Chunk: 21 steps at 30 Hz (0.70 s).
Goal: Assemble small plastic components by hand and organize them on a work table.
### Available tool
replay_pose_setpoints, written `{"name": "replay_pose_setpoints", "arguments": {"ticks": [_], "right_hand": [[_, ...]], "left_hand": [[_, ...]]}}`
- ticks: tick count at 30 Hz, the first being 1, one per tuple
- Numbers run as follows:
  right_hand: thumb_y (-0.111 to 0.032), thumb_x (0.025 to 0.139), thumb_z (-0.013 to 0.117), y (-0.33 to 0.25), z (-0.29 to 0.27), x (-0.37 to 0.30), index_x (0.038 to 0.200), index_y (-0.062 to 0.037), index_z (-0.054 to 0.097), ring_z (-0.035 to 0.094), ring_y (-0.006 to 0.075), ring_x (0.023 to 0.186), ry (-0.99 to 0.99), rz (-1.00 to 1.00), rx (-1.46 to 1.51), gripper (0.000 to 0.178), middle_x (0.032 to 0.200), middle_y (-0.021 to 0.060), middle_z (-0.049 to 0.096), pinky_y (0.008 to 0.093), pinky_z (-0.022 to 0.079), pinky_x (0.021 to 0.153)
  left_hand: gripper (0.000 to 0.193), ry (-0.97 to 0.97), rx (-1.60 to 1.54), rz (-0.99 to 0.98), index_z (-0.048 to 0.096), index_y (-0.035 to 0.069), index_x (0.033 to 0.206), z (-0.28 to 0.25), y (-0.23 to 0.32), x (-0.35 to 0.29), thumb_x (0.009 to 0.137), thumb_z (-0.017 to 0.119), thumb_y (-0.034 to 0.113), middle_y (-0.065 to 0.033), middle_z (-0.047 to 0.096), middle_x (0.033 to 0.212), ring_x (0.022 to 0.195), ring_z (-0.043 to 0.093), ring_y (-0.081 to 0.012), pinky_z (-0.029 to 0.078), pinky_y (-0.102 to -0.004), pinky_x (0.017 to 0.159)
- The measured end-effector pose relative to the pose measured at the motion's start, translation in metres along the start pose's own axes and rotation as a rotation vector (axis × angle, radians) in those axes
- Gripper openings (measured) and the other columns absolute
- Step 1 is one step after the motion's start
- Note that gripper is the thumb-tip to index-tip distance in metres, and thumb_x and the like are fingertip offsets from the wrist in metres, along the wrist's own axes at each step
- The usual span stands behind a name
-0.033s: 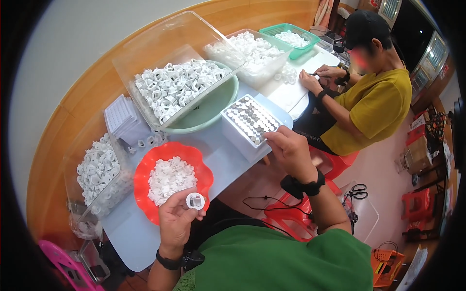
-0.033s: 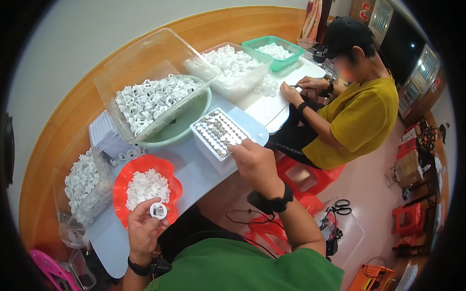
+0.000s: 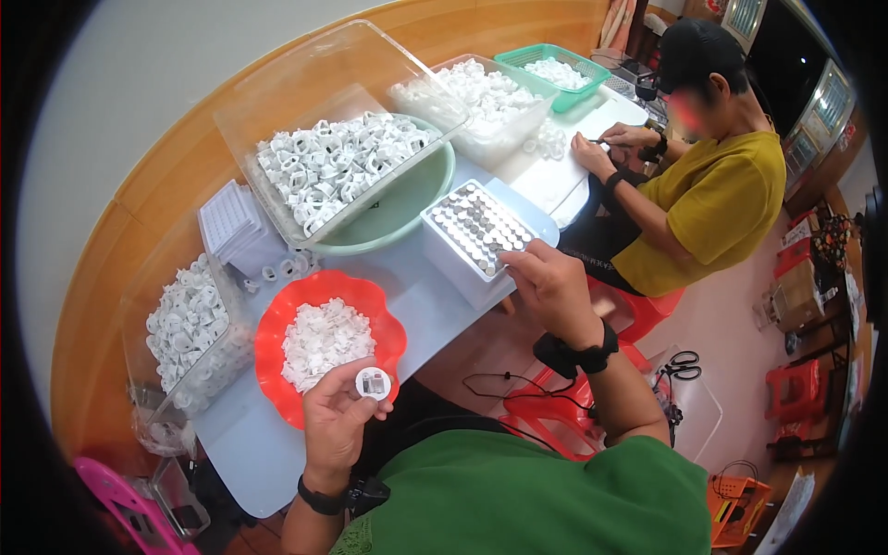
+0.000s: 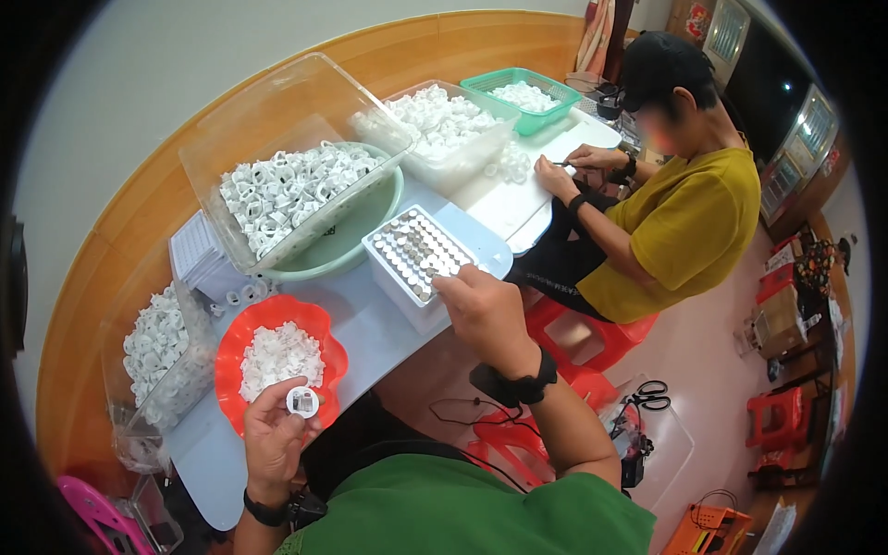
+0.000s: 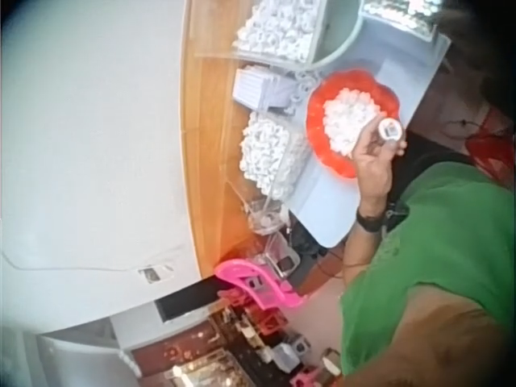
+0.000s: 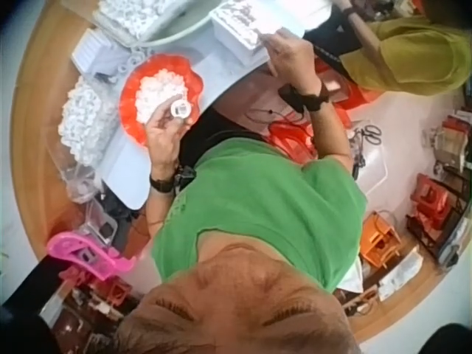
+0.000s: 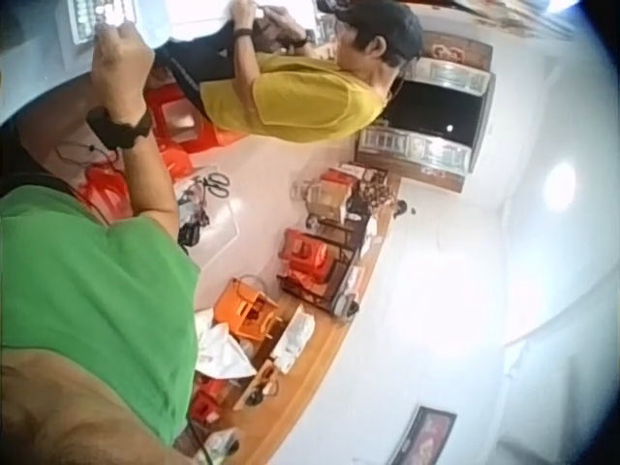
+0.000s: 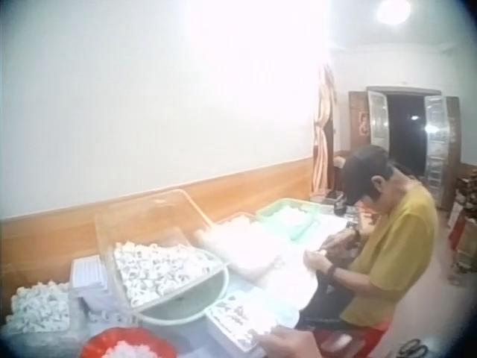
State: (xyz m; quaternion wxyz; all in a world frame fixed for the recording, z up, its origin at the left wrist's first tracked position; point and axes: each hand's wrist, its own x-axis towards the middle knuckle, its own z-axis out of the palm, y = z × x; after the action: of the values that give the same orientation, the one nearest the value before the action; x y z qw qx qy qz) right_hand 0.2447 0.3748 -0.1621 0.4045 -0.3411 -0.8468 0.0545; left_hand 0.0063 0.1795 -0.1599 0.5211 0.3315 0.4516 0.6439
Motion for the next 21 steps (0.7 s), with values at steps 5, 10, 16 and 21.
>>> {"name": "replay_pose_setpoints", "arguments": {"ticks": [5,10,16,21], "right_hand": [[-0.004,0.074,0.065,0.001,0.001,0.006,0.089,-0.0079,0.066,0.059,0.0281,0.058,-0.075,-0.052,-0.102,0.016,0.069,0.0083,0.057,0.0349,0.047,0.052],[-0.004,0.073,0.064,0.003,-0.002,0.013,0.088,-0.0078,0.065,0.06,0.0298,0.06,-0.165,-0.078,-0.127,0.015,0.069,0.009,0.058,0.0357,0.048,0.053],[-0.004,0.076,0.061,0.005,-0.001,0.022,0.081,-0.0042,0.06,0.061,0.034,0.067,-0.238,-0.012,-0.024,0.006,0.075,0.0143,0.061,0.0381,0.049,0.059],[-0.004,0.077,0.06,0.003,-0.005,0.025,0.081,-0.0031,0.059,0.061,0.0355,0.07,-0.291,0.07,0.031,0.005,0.075,0.0157,0.062,0.0386,0.049,0.063]], "left_hand": [[0.04,-0.006,0.015,-0.019,0.055,-0.006,0.118,0.0,-0.002,0.002,0.079,0.062,-0.005,-0.0112,0.064,0.094,0.075,0.064,-0.0159,0.052,-0.0253,0.064],[0.04,-0.005,0.017,-0.028,0.055,-0.006,0.119,0.001,-0.003,0.002,0.079,0.062,-0.005,-0.0116,0.064,0.094,0.076,0.064,-0.0161,0.052,-0.025,0.064],[0.04,-0.024,0.005,-0.037,0.055,-0.005,0.119,0.0,-0.002,0.001,0.079,0.062,-0.005,-0.0113,0.063,0.095,0.076,0.063,-0.0163,0.052,-0.0246,0.065],[0.04,-0.031,-0.006,-0.038,0.055,-0.005,0.119,-0.002,-0.003,0.0,0.08,0.062,-0.005,-0.0108,0.063,0.095,0.077,0.063,-0.0161,0.052,-0.0249,0.066]]}}
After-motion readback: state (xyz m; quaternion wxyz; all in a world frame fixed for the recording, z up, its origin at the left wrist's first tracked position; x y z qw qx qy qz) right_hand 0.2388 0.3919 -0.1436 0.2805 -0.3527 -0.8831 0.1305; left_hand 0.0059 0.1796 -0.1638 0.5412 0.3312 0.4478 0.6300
